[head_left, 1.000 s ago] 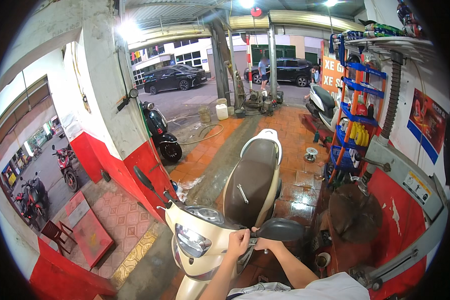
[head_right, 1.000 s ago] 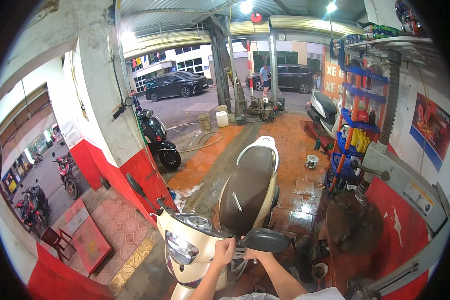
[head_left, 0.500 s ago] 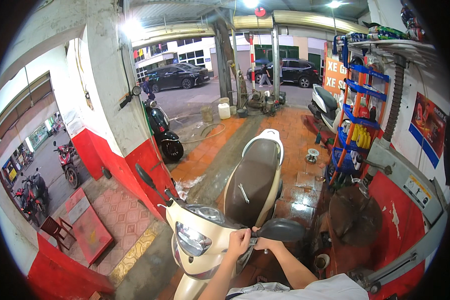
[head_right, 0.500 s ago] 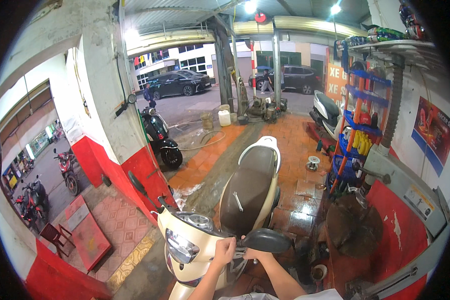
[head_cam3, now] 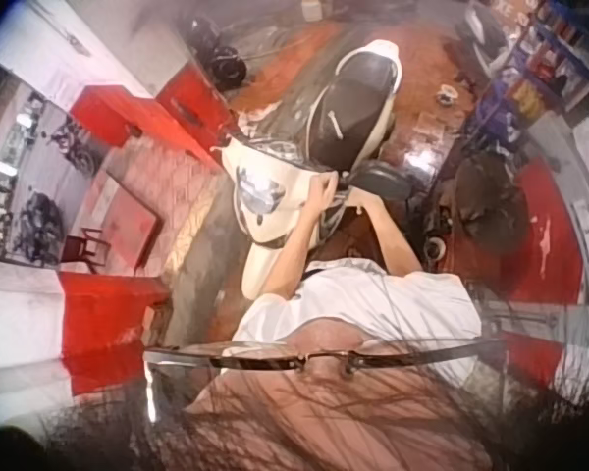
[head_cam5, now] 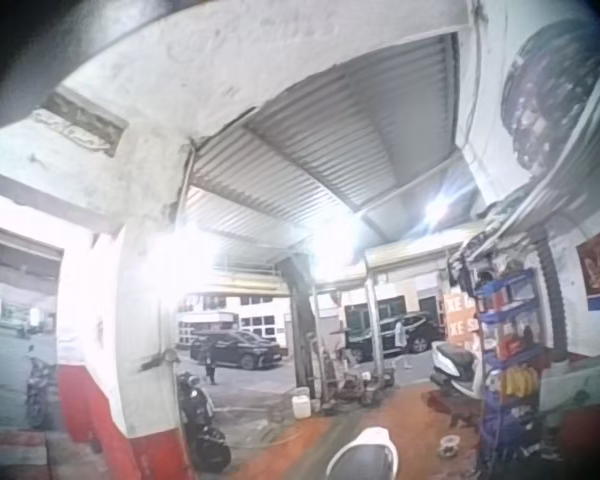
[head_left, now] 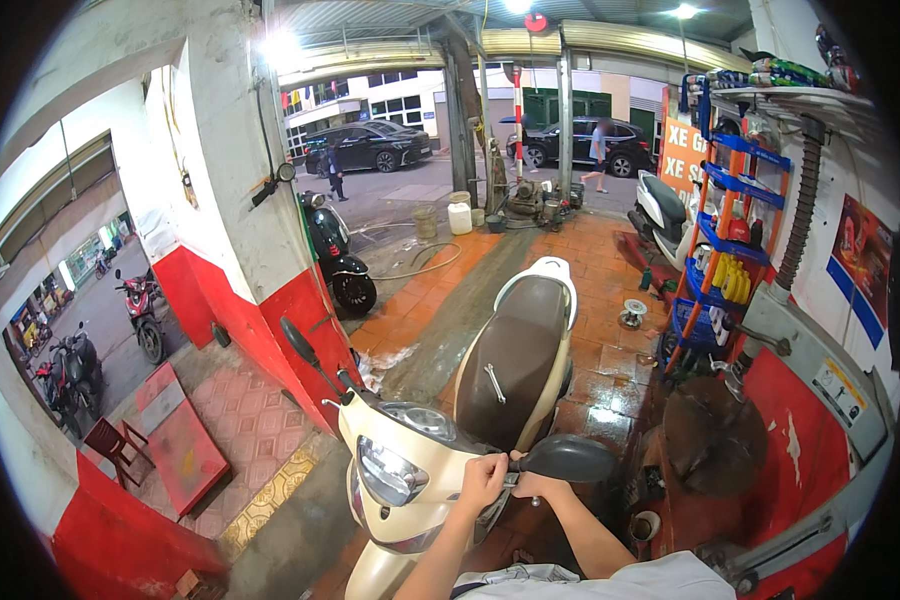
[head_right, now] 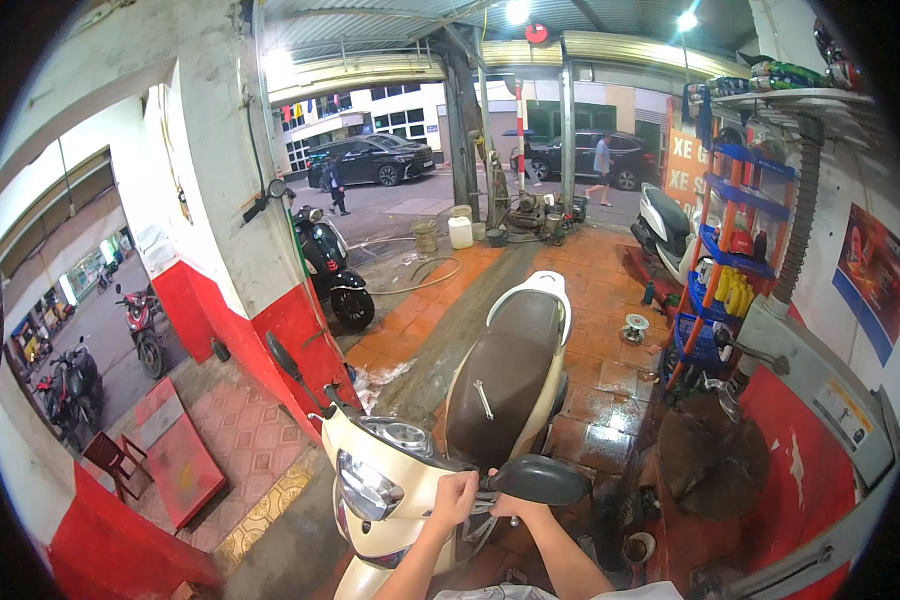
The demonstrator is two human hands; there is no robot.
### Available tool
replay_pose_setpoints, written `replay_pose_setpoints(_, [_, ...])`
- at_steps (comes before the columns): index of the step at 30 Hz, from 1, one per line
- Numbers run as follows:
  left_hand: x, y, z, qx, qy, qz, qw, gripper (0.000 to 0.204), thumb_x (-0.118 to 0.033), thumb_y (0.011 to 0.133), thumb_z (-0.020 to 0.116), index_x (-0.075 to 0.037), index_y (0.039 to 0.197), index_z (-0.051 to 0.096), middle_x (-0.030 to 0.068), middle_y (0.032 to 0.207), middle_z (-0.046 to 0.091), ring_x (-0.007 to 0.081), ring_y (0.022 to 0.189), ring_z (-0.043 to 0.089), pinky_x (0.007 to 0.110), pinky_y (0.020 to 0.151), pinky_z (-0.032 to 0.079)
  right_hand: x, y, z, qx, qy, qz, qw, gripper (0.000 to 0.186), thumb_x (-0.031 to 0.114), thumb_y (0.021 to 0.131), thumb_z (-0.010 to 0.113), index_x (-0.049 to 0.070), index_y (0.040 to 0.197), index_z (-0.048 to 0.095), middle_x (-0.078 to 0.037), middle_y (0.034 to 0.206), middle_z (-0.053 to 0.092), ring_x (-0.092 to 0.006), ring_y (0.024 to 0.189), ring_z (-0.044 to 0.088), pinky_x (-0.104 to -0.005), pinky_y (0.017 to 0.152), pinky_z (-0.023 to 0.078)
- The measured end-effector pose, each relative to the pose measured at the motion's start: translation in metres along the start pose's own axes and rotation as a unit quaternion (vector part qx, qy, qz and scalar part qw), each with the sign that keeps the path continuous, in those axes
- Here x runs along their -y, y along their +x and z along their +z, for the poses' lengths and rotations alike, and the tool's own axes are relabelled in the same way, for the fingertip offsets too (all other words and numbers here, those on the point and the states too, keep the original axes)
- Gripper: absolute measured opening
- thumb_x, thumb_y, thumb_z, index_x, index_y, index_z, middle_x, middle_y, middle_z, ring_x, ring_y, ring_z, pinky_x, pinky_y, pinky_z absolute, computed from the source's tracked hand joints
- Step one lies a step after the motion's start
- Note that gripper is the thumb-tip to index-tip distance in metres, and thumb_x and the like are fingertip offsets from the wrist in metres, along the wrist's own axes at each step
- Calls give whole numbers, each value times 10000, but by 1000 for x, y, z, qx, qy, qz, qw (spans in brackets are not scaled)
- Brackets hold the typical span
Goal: The person tightens and aligns the rear-view mirror stalks on a scooter using a combination wrench by hand.
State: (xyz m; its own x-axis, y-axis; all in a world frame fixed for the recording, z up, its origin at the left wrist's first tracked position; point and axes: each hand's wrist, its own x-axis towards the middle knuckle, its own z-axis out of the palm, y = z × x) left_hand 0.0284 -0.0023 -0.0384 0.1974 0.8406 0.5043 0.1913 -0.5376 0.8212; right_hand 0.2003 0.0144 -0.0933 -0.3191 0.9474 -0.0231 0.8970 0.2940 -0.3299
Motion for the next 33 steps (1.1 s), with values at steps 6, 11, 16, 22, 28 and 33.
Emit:
replay_pose_setpoints(6, [-3,0,1,-10,0,-5,1000,403,-161,993,525,42,647,489,156,546,445,229,473,418,392,494,346,-2,-2,-1,-13,-21,-10,1000,435,253,641,730,57,960,508,-173,786,629,-377,787,642,-459,709,482])
replay_pose_setpoints(11, [-10,2,-1,-5,-8,-5,1000,396,-161,992,526,42,654,501,159,553,451,232,481,427,391,499,352,7,-6,-14,9,-2,-5,1000,517,253,617,736,50,1043,524,-176,819,641,-388,826,652,-467,731,499])
replay_pose_setpoints(16, [-11,3,-2,-1,-5,-6,1000,323,-146,975,554,34,709,587,202,599,529,313,493,531,390,503,387,4,-6,-12,-20,-8,-28,999,454,252,625,738,58,967,510,-178,798,630,-387,794,642,-474,708,482])
replay_pose_setpoints(22, [-1,0,2,-5,-4,-4,1000,394,-163,991,525,40,654,514,157,549,466,244,474,448,394,498,358,-5,-1,2,-18,-16,-19,1000,433,249,646,723,45,971,523,-193,801,633,-400,793,640,-476,710,484])
replay_pose_setpoints(28, [2,1,3,1,1,-1,1000,399,-163,992,525,36,646,519,149,543,476,249,470,453,391,495,360,-15,4,14,-18,-23,-17,999,597,271,609,741,54,1125,533,-162,800,650,-386,835,653,-495,751,498])
replay_pose_setpoints(33, [0,-1,2,2,-3,-11,1000,403,-166,991,531,37,643,515,148,539,478,244,467,450,389,492,360,-8,-1,3,-15,-16,-22,1000,556,278,613,740,49,1080,541,-175,813,647,-393,847,652,-491,749,499])
